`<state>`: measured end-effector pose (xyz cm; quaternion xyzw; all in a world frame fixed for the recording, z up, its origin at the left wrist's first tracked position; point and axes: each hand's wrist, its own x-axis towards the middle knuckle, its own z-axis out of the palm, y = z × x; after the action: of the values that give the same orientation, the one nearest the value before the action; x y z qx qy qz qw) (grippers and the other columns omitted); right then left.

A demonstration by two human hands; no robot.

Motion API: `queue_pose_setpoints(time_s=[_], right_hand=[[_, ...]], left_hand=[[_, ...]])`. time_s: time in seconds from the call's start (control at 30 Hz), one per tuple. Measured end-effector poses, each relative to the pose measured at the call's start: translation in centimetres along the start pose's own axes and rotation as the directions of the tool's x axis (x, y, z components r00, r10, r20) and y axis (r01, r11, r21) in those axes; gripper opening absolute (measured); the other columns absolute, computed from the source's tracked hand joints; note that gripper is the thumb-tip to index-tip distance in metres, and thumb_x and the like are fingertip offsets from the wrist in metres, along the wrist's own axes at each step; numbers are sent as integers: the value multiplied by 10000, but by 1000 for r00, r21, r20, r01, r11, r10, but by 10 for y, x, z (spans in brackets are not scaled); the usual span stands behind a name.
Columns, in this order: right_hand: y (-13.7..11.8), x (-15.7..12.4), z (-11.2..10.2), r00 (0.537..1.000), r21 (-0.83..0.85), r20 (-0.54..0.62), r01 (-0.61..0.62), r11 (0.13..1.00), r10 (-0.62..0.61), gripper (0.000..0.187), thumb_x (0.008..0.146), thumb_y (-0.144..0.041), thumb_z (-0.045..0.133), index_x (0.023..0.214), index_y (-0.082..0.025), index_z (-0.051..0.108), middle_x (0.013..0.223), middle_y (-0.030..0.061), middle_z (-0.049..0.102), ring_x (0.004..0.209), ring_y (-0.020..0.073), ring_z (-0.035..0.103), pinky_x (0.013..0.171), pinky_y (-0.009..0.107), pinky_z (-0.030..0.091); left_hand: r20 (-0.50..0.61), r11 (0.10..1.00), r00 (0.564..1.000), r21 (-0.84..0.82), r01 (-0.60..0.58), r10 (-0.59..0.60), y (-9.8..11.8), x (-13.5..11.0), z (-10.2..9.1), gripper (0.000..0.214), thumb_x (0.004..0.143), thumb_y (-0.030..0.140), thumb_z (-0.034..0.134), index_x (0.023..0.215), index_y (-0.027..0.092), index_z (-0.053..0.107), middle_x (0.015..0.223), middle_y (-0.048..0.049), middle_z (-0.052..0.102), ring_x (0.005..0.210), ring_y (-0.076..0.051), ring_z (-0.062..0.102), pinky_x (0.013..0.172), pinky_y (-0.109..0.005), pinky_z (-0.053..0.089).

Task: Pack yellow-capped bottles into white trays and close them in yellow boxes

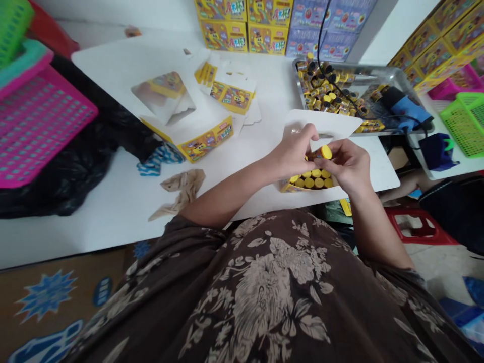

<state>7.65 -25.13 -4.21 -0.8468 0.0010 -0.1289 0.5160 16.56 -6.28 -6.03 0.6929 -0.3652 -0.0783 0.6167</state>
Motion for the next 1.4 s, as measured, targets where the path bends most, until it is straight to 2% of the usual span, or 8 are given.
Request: queue_pose_setpoints(time_s=[0.4,0.6,0.7,0.8,0.93,1.07,1.2,1.4], right_hand=[[5,-25,15,935,-186,310,-120,975,174,415,779,-441,911,1084,-193,778,799,10,717,687,168,619,632,308,472],[18,-8,-31,947,3,-319,36,999,-33,431,831,-621,876,831,-225,705,727,-3,692,605,149,607,569,283,476],[53,37,-67,845,-23,-533,24,999,-33,401,835,-573,847,783,-228,649,650,-35,618,560,143,582,515,253,416],[93,95,-87,878,-222,-477,-153,963,30,224,833,-382,798,762,-215,667,668,-19,644,642,174,634,626,291,510],[121,164,-75,987,-636,-158,-126,761,32,85,842,-243,762,898,-189,797,956,90,798,1007,303,744,972,431,595],[125,214,-46,993,-813,93,33,581,74,554,864,-284,822,1393,-128,770,1419,213,732,1351,398,655,1173,485,528],[129,240,-24,970,-842,187,76,534,157,709,839,-319,890,1511,-181,710,1495,214,682,1401,401,618,1171,459,523],[145,236,-15,972,-805,138,-1,593,188,480,860,-272,863,1325,-173,794,1324,202,770,1217,353,721,1037,385,557]], left_hand=[[57,952,998,300,-56,41,28,-2,-38,95,815,166,713,901,206,717,844,14,758,787,-148,729,741,-278,547],[-205,999,979,52,7,4,43,1,-53,222,827,374,776,716,228,652,606,36,647,512,-108,610,479,-258,380],[-530,991,843,-135,23,-92,34,11,-62,333,826,464,772,682,231,583,563,39,610,443,-87,558,442,-260,272],[-639,955,714,-255,152,-284,9,28,-62,328,814,454,801,764,219,578,651,35,647,565,-92,633,525,-259,313],[-525,892,722,-291,345,-451,-29,62,-53,211,824,357,764,786,226,603,693,13,683,669,-145,682,539,-258,414],[-419,913,815,-107,393,-400,-60,110,-44,131,828,258,739,750,218,642,708,1,681,702,-175,683,598,-284,506],[-66,800,993,589,115,-94,-90,162,-38,129,923,213,630,947,200,756,1025,-72,790,1036,-242,744,971,-388,615],[256,604,952,790,-105,-169,-121,214,-17,328,785,160,751,1106,143,816,1256,-172,771,1276,-366,697,1150,-460,564]])
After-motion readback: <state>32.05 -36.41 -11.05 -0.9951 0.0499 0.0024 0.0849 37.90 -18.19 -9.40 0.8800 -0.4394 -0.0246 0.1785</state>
